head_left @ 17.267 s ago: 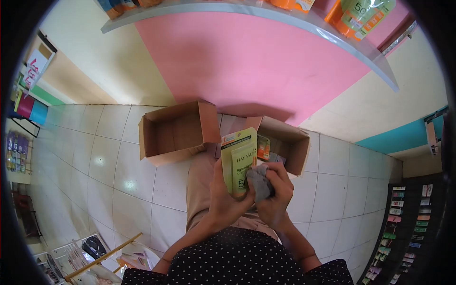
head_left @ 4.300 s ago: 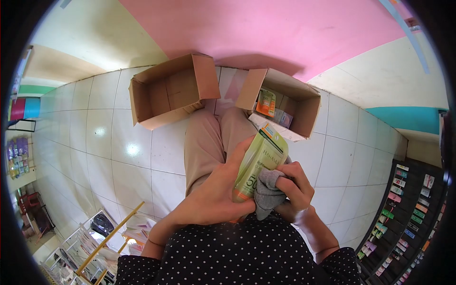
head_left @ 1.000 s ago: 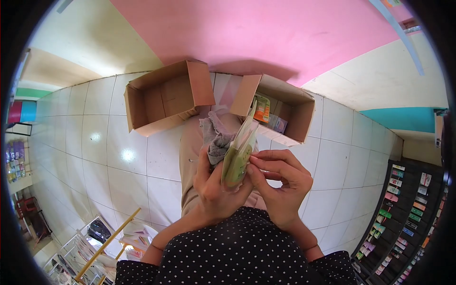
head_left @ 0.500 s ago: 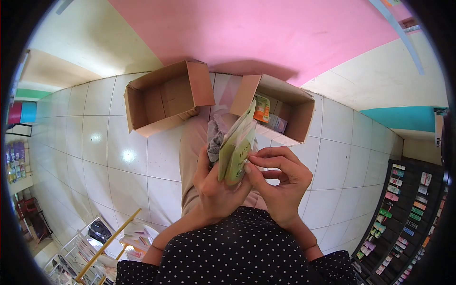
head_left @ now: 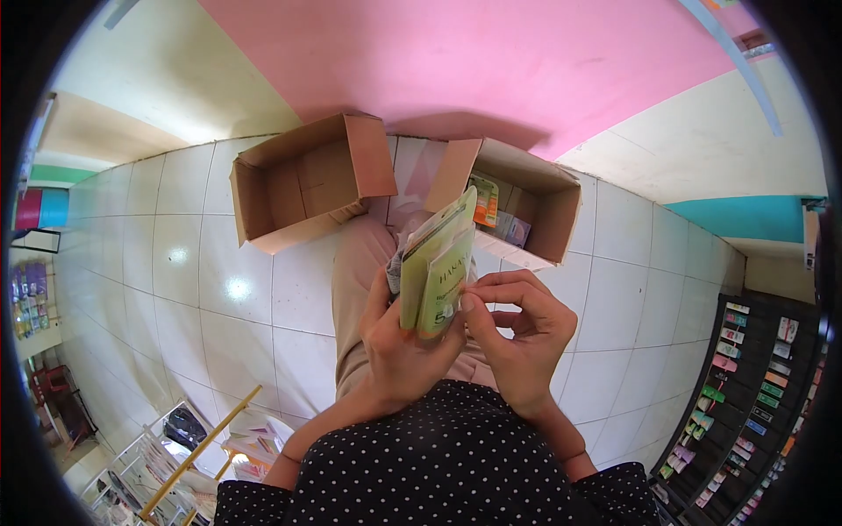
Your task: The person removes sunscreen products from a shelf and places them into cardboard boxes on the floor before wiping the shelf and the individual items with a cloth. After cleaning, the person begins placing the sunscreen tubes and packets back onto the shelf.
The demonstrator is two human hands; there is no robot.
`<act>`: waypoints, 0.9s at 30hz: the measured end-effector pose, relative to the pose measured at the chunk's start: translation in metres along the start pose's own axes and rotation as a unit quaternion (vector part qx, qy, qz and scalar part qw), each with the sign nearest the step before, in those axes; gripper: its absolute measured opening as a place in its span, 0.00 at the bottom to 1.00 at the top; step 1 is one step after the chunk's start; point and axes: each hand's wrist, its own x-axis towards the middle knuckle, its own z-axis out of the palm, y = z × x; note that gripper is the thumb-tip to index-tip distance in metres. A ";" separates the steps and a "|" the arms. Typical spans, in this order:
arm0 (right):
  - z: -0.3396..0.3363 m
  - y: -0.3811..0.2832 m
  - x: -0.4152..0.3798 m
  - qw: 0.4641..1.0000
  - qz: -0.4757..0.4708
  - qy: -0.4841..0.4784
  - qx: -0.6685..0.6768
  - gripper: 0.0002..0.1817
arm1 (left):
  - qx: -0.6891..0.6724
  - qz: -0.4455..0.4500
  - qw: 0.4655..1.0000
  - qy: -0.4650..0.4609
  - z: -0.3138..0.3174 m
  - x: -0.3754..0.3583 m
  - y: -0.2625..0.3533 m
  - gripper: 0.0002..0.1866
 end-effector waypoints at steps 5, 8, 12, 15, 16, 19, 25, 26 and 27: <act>0.000 -0.002 0.000 1.000 -0.004 -0.004 0.002 0.06 | 0.000 -0.004 1.000 -0.003 -0.001 0.001 0.002 0.16; 0.002 0.000 0.001 1.000 -0.020 -0.002 -0.004 0.06 | -0.001 0.010 1.000 0.013 0.001 0.001 0.000 0.16; 0.003 0.003 0.001 0.999 -0.032 0.008 -0.002 0.06 | 0.039 0.028 0.999 0.018 0.001 0.002 0.004 0.16; 0.004 0.006 0.002 1.000 -0.026 0.015 0.011 0.05 | 0.038 0.016 0.999 0.018 0.003 0.002 0.005 0.16; 0.003 0.007 0.003 0.999 -0.025 0.016 0.011 0.05 | 0.003 -0.017 0.999 0.039 0.005 0.002 0.005 0.16; 0.000 0.011 0.005 0.999 -0.032 0.009 0.021 0.06 | -0.053 -0.076 0.995 0.047 0.005 0.001 0.006 0.16; -0.003 0.006 0.005 0.998 0.014 -0.010 0.062 0.10 | -0.124 -0.143 0.981 0.034 0.006 -0.001 0.005 0.16; -0.003 0.005 0.004 0.998 0.012 -0.015 0.054 0.10 | -0.134 -0.151 0.979 0.040 0.007 -0.001 0.005 0.16; -0.002 0.005 0.004 0.999 0.010 -0.020 0.047 0.10 | -0.133 -0.151 0.979 0.040 0.006 -0.001 0.006 0.16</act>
